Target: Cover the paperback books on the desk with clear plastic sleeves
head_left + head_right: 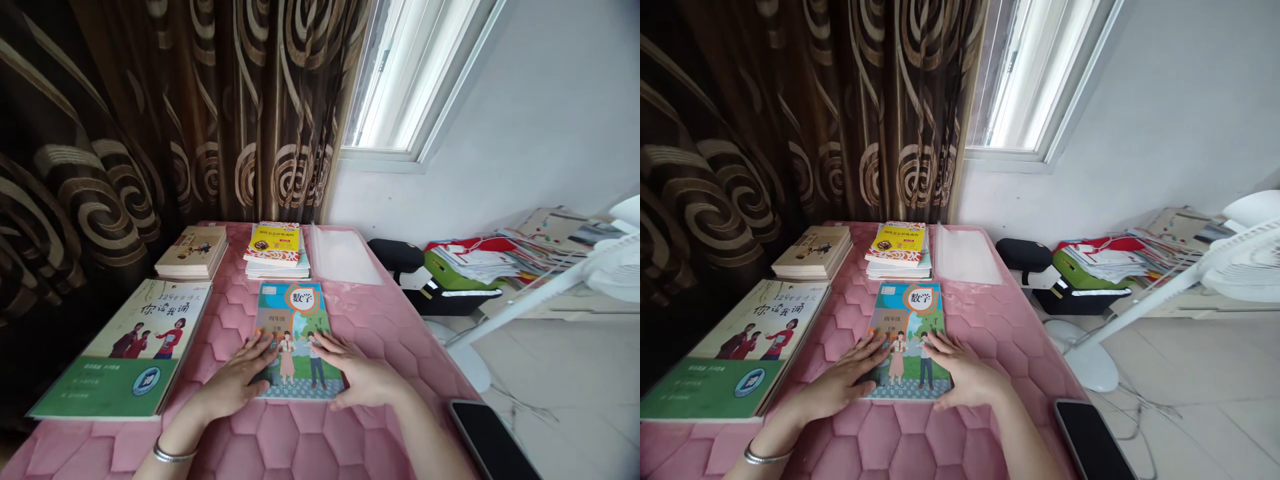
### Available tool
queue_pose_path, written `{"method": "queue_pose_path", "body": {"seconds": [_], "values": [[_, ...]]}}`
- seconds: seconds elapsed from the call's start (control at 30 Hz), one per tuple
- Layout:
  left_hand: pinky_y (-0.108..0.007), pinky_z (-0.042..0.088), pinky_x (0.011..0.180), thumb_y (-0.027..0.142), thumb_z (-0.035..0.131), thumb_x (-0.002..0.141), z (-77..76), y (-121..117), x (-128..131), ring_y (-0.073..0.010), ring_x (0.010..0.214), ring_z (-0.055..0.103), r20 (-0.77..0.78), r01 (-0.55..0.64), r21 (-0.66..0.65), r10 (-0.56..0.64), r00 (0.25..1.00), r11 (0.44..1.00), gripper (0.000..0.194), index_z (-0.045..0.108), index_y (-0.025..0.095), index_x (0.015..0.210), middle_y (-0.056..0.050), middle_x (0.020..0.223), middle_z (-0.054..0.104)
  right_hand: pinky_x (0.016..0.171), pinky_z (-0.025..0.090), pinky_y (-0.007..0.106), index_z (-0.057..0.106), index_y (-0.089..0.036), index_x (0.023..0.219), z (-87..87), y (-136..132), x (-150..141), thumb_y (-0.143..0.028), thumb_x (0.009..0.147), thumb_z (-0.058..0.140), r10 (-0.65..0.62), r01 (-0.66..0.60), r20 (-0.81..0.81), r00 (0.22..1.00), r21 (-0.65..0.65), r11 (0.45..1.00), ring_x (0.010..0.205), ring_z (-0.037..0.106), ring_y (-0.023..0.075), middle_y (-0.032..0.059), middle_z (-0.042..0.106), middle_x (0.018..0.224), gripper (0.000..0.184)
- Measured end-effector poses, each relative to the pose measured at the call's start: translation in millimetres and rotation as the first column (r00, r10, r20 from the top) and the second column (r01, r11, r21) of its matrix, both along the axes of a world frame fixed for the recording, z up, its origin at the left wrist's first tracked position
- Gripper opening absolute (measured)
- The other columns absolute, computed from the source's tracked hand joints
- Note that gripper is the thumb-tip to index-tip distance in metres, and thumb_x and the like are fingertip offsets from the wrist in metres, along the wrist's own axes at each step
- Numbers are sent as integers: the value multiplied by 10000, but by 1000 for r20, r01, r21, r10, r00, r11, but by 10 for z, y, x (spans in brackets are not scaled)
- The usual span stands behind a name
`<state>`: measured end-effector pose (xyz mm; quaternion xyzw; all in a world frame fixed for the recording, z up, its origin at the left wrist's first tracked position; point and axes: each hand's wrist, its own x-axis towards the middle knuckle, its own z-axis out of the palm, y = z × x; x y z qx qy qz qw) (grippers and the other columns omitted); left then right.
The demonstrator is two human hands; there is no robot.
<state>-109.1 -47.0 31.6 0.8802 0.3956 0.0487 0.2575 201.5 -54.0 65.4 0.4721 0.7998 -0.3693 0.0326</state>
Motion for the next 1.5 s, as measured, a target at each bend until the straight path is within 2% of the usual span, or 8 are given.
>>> {"method": "queue_pose_path", "body": {"seconds": [0.13,0.27,0.33,0.57,0.8,1.2,1.37,1.5], "values": [[-541,206,1170,288,527,914,-10,-13,15,-255,1469,82,40,-40,56,38,998,998,617,275,377,1470,9,1587,178,1095,357,395,580,-272,1304,-247,99,48,-436,834,606,-237,285,-259,936,167,944,1391,348,266,54,269,1574,498],[-536,226,1163,249,561,884,-19,-33,38,-254,1462,102,28,-50,74,48,998,996,641,305,368,1460,6,1574,203,865,515,336,628,-151,1151,-478,369,-77,-368,901,484,-589,674,-329,738,332,660,1040,640,245,165,633,1195,362],[-525,236,1163,232,568,874,-34,-34,33,-248,1459,100,38,-43,101,39,999,994,658,304,366,1461,8,1571,204,821,509,335,625,-126,1134,-488,517,-123,-376,897,500,-643,687,-258,721,387,616,997,654,266,178,677,1102,366],[-524,228,1172,194,574,843,-73,-46,64,-237,1462,99,27,-79,101,77,997,992,680,329,364,1455,11,1572,195,606,430,246,692,-172,798,-372,756,-211,-348,959,387,-641,621,-105,760,410,668,741,685,209,77,733,761,387],[-527,199,1182,163,554,837,1,-35,200,-237,1465,146,41,-222,124,219,975,967,596,449,300,1408,-26,1576,244,657,406,273,697,-143,867,-390,815,-276,-310,979,371,-675,603,-67,735,521,604,822,685,232,142,741,869,384],[-539,226,1168,193,589,843,-63,-11,155,-250,1450,233,132,-198,170,177,975,965,454,588,333,1275,-38,1535,372,677,415,262,676,-179,932,-356,669,-189,-327,963,456,-669,577,-11,744,516,633,850,680,219,75,735,858,267],[-547,249,1159,177,582,834,-56,-43,190,-261,1445,255,115,-210,205,190,975,956,421,615,313,1231,-48,1522,395,873,436,343,606,-138,1191,-347,390,-277,-314,941,468,-624,474,-11,781,662,581,1079,582,283,158,641,1144,335],[-529,275,1155,220,578,844,-75,-61,212,-261,1438,275,122,-218,258,192,974,941,372,622,292,1206,-58,1508,412,987,411,440,578,-141,1290,-419,171,-406,-437,928,471,-552,414,17,833,642,645,1228,471,346,180,508,1367,479]]}}
